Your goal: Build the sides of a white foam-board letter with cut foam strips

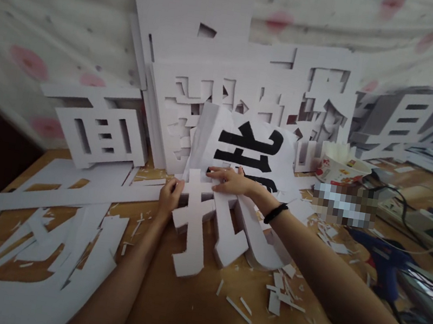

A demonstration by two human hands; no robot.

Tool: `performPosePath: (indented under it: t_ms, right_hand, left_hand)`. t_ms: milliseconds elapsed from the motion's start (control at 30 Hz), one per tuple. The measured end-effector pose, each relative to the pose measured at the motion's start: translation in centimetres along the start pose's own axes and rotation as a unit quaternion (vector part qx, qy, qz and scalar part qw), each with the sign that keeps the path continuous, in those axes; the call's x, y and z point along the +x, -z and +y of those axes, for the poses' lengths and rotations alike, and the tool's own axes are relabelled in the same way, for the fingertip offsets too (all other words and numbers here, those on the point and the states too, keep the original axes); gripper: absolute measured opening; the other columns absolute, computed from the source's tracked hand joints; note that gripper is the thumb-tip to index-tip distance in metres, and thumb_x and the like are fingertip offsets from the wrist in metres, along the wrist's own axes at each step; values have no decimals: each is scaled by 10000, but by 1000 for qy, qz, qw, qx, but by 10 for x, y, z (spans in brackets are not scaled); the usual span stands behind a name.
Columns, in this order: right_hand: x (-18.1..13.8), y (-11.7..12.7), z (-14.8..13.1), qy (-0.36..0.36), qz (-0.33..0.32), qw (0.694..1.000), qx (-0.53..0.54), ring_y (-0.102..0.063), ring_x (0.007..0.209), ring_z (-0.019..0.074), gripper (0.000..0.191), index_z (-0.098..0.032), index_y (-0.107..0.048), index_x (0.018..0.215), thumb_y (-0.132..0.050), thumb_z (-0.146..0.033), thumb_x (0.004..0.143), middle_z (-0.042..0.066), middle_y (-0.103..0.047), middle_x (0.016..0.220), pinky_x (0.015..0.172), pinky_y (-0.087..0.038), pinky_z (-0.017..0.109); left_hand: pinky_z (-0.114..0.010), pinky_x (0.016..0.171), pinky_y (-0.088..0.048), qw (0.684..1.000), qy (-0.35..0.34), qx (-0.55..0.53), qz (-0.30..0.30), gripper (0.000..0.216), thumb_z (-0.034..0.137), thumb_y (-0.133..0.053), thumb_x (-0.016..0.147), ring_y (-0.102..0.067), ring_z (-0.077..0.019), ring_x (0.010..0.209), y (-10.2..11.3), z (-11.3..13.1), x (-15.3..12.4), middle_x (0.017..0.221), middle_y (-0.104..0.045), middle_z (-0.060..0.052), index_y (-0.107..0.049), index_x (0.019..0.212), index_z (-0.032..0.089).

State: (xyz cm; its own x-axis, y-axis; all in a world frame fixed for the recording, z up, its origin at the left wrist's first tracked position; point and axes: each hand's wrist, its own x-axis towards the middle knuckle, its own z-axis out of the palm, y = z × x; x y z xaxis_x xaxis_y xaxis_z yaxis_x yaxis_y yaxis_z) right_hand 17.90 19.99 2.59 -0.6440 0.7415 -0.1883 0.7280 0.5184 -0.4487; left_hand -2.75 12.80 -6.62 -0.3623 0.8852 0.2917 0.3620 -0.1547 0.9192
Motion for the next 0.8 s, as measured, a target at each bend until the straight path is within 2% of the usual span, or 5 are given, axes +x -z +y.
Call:
performPosePath:
  t_ms: [367, 500, 600, 667, 800]
  right_hand:
    - [3, 0, 7, 31, 10, 999, -13, -292, 1436, 370, 611, -355, -554, 1378, -680, -272, 786, 19, -379, 1555, 1138, -17, 699]
    - [-4, 0, 7, 53, 48, 997, -29, -379, 1398, 314, 488, -280, -605, 1332, -597, -250, 845, 47, -445, 1516, 1161, -155, 619]
    - [-18, -7, 5, 70, 93, 991, -60, -373, 1397, 288, 441, -211, -628, 1304, -495, -190, 884, 75, -477, 1493, 1146, -252, 535]
    - [-29, -16, 3, 77, 115, 987, -84, -344, 1400, 315, 469, -203, -611, 1323, -449, -156, 885, 74, -479, 1491, 1127, -251, 568]
    - [-43, -31, -7, 87, 148, 977, -127, -302, 1388, 379, 506, -179, -576, 1349, -404, -124, 876, 99, -456, 1505, 1098, -148, 677]
  left_hand:
    - [-280, 636, -363, 1000, -7, -9, 4, 300, 432, -499, 800, -443, -164, 649, -1, -3, 1, 611, -442, 34, -408, 599, 229]
    - [-285, 632, -371, 1000, -3, -13, 8, 287, 442, -501, 779, -458, -170, 641, 0, 3, -1, 610, -468, 28, -428, 603, 227]
    - [-282, 618, -369, 1000, -5, -16, 13, 296, 447, -501, 780, -454, -168, 629, 0, 5, -1, 600, -469, 29, -425, 597, 227]
    - [-278, 611, -361, 1000, -6, -19, 15, 302, 448, -506, 779, -444, -165, 624, 0, 4, -2, 594, -456, 33, -408, 594, 231]
    - [-277, 629, -362, 1000, -5, -25, 12, 294, 453, -507, 774, -447, -166, 641, -1, 0, -1, 617, -459, 30, -417, 606, 230]
